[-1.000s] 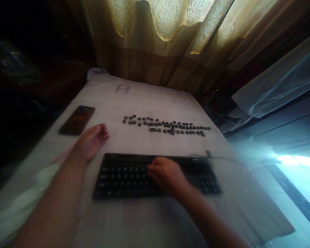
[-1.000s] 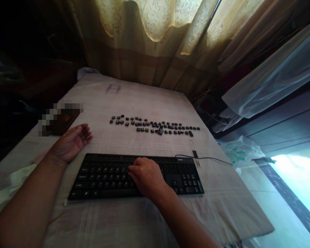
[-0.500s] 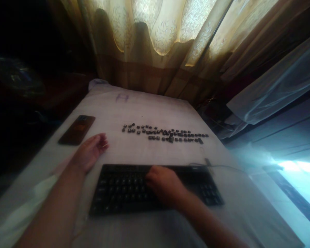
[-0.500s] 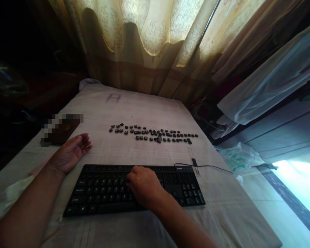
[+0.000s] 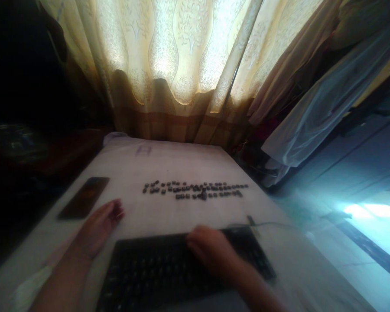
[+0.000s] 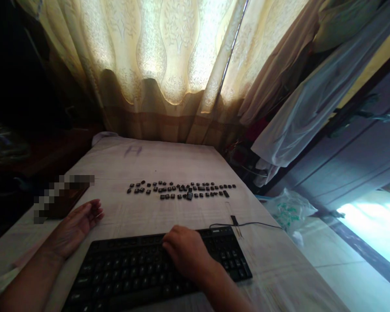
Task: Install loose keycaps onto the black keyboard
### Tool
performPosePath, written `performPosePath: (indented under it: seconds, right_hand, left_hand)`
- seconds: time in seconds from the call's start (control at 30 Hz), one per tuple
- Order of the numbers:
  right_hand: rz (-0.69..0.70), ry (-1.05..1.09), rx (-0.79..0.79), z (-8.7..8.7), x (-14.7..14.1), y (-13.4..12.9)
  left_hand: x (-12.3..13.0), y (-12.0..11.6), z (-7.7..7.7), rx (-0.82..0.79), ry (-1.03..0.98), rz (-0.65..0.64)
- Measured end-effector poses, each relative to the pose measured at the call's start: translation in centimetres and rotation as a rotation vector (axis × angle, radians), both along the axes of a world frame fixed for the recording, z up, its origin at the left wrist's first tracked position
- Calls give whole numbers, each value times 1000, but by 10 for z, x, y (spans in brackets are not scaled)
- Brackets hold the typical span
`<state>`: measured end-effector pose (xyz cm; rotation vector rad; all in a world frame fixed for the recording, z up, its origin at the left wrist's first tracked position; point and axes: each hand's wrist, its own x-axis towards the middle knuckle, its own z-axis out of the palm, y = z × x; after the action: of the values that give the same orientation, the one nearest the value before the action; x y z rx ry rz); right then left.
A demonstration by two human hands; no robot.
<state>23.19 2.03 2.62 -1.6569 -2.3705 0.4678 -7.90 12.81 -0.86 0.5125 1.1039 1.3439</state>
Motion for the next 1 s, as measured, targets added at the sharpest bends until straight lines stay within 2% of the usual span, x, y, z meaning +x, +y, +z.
performPosePath:
  seconds: [0.1, 0.17, 0.23, 0.3, 0.33, 0.4, 0.53, 0.67, 0.77, 1.0]
  right_hand:
    - [-260, 97, 162, 0, 66, 6]
    - [-505, 45, 220, -8, 120, 6]
    - [-762, -72, 195, -20, 169, 2]
    - [-857, -136, 110, -34, 203, -5]
    - [-861, -131, 59, -41, 213, -9]
    - [-845, -111, -23, -51, 219, -16]
    - [-842, -107, -44, -61, 207, -19]
    - [-856, -113, -47, -61, 201, -11]
    - [-866, -106, -51, -60, 206, -7]
    - [-864, 0, -52, -67, 211, -12]
  left_hand:
    - [-1, 1, -1, -2, 5, -7]
    - [-1, 1, -2, -2, 7, -12]
    - [-1, 2, -3, -4, 10, -15]
    - [-2, 3, -5, -6, 17, -21]
    - [-2, 4, -5, -7, 21, -24]
    - [-2, 4, -5, -7, 28, -28]
    - [-6, 6, -7, -9, 33, -29]
    - [-14, 14, -17, -34, 96, -76]
    - [-16, 17, -21, -15, 113, -56]
    - [-7, 13, -14, 11, 93, -29]
